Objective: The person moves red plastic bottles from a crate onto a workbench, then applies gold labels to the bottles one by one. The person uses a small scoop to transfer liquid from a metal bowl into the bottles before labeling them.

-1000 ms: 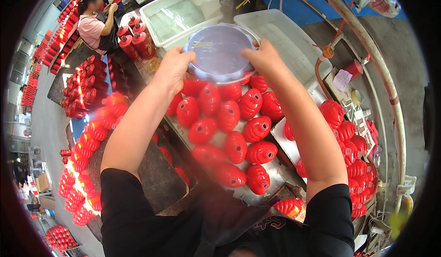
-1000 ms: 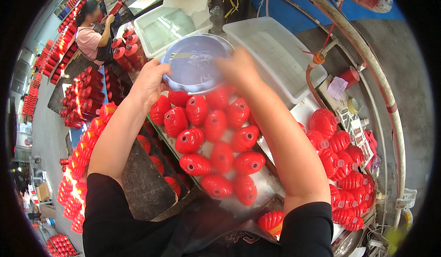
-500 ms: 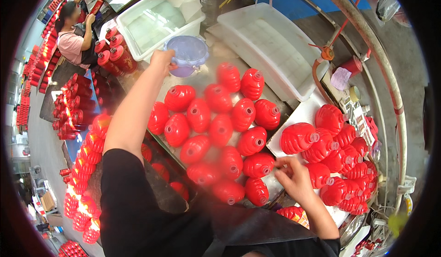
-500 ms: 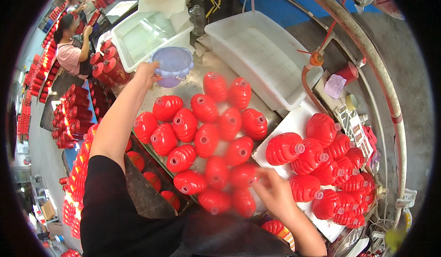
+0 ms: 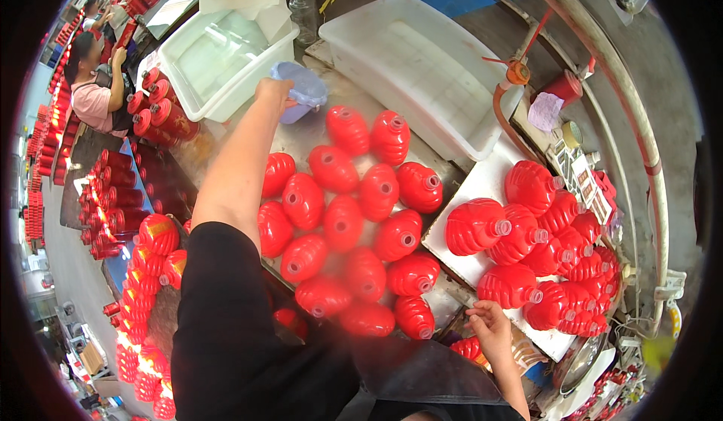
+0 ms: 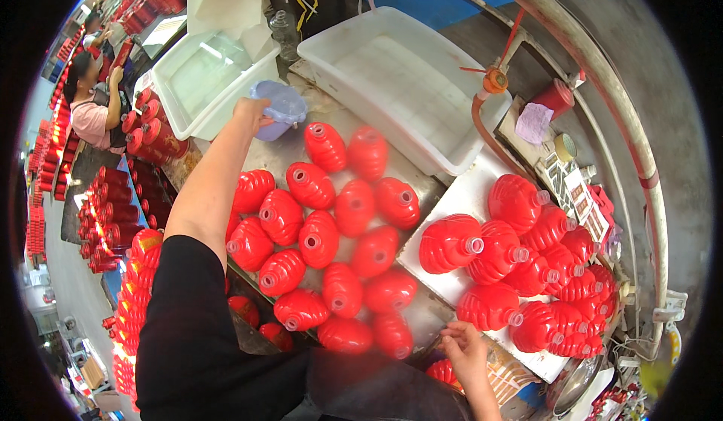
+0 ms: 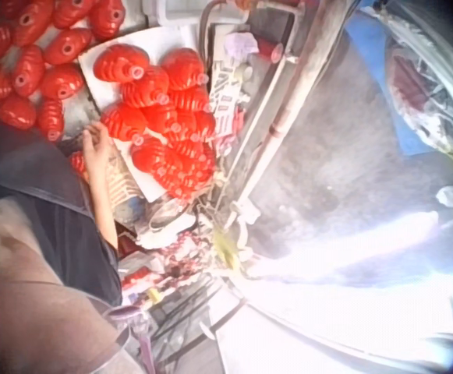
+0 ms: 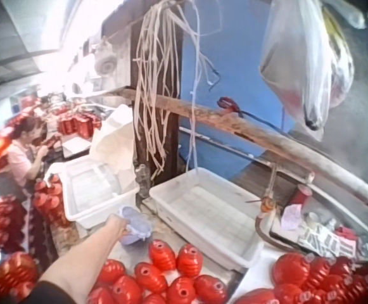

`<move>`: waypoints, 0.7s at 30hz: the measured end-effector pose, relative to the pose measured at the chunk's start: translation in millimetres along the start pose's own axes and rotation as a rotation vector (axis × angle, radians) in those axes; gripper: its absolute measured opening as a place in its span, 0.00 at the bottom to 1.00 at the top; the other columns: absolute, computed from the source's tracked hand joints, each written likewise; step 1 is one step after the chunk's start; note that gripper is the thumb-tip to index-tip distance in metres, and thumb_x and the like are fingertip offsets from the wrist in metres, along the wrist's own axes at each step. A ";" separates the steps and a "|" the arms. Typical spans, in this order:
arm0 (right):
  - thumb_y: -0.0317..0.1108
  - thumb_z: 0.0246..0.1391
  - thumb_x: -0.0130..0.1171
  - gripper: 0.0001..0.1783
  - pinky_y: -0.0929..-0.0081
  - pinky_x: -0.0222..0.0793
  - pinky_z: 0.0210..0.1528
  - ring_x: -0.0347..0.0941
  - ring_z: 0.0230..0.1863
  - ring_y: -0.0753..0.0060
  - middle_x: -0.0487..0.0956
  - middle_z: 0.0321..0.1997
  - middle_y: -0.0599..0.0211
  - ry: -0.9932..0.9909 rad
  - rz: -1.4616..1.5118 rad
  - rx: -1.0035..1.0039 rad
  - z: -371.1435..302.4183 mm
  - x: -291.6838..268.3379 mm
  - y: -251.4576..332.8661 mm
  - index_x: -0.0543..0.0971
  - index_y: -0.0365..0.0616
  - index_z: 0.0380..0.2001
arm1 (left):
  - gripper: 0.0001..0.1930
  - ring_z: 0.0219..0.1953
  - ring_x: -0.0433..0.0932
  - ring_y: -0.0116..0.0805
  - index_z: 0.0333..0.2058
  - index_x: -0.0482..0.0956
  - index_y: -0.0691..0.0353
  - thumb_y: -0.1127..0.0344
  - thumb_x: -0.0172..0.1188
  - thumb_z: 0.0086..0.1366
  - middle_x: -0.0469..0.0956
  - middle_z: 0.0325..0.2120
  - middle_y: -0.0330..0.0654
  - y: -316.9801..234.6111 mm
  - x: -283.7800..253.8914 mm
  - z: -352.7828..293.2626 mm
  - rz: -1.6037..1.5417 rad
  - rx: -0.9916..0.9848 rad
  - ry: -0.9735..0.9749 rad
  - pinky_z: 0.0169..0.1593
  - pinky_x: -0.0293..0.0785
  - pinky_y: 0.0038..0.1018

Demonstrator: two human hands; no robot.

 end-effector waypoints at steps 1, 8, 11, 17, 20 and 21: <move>0.20 0.62 0.57 0.16 0.75 0.79 0.44 0.80 0.40 0.72 0.81 0.45 0.56 0.019 -0.004 -0.020 0.5 4.1 -1.3 0.72 0.33 0.53 | 0.14 0.25 0.84 0.44 0.37 0.79 0.80 0.72 0.67 0.58 0.81 0.30 0.55 -1.5 1.7 -0.3 0.000 0.014 -0.004 0.26 0.87 0.35; 0.20 0.63 0.56 0.15 0.77 0.78 0.42 0.80 0.40 0.73 0.82 0.45 0.57 0.023 0.004 0.030 -1.6 5.5 -17.3 0.72 0.34 0.53 | 0.16 0.25 0.85 0.43 0.39 0.80 0.79 0.68 0.69 0.61 0.83 0.32 0.55 -18.3 19.9 -7.8 0.100 0.058 -0.017 0.27 0.86 0.33; 0.20 0.63 0.56 0.15 0.77 0.78 0.42 0.80 0.39 0.73 0.82 0.45 0.57 -0.001 0.038 0.024 -2.6 0.2 -20.5 0.73 0.34 0.52 | 0.18 0.28 0.86 0.43 0.41 0.81 0.76 0.65 0.70 0.61 0.84 0.36 0.54 -28.5 22.7 -11.6 0.285 0.130 -0.007 0.29 0.85 0.33; 0.20 0.62 0.57 0.14 0.76 0.78 0.42 0.80 0.38 0.72 0.82 0.45 0.57 -0.039 0.033 0.017 -4.4 -2.6 -32.2 0.74 0.32 0.50 | 0.22 0.47 0.85 0.48 0.44 0.81 0.70 0.58 0.71 0.58 0.79 0.53 0.56 -56.2 32.7 -33.9 0.806 0.478 -0.175 0.49 0.81 0.39; 0.20 0.62 0.57 0.14 0.76 0.78 0.42 0.80 0.38 0.72 0.82 0.44 0.57 -0.028 0.013 -0.004 -6.1 -1.1 -34.8 0.74 0.32 0.50 | 0.21 0.51 0.82 0.48 0.42 0.81 0.66 0.56 0.69 0.56 0.74 0.60 0.52 -67.1 37.6 -60.3 0.858 0.680 -0.275 0.53 0.78 0.42; 0.20 0.62 0.57 0.14 0.76 0.78 0.42 0.80 0.37 0.72 0.82 0.44 0.57 -0.027 0.021 -0.009 -6.6 -1.2 -35.4 0.74 0.31 0.50 | 0.20 0.54 0.80 0.49 0.43 0.81 0.64 0.57 0.69 0.57 0.71 0.63 0.51 -69.1 38.9 -65.4 0.847 0.695 -0.256 0.56 0.76 0.43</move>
Point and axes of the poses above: each hand's wrist, its own z-axis towards the middle knuckle, its own x-axis out of the palm, y = z × x, the point moved 9 cm from there along z, towards the middle knuckle
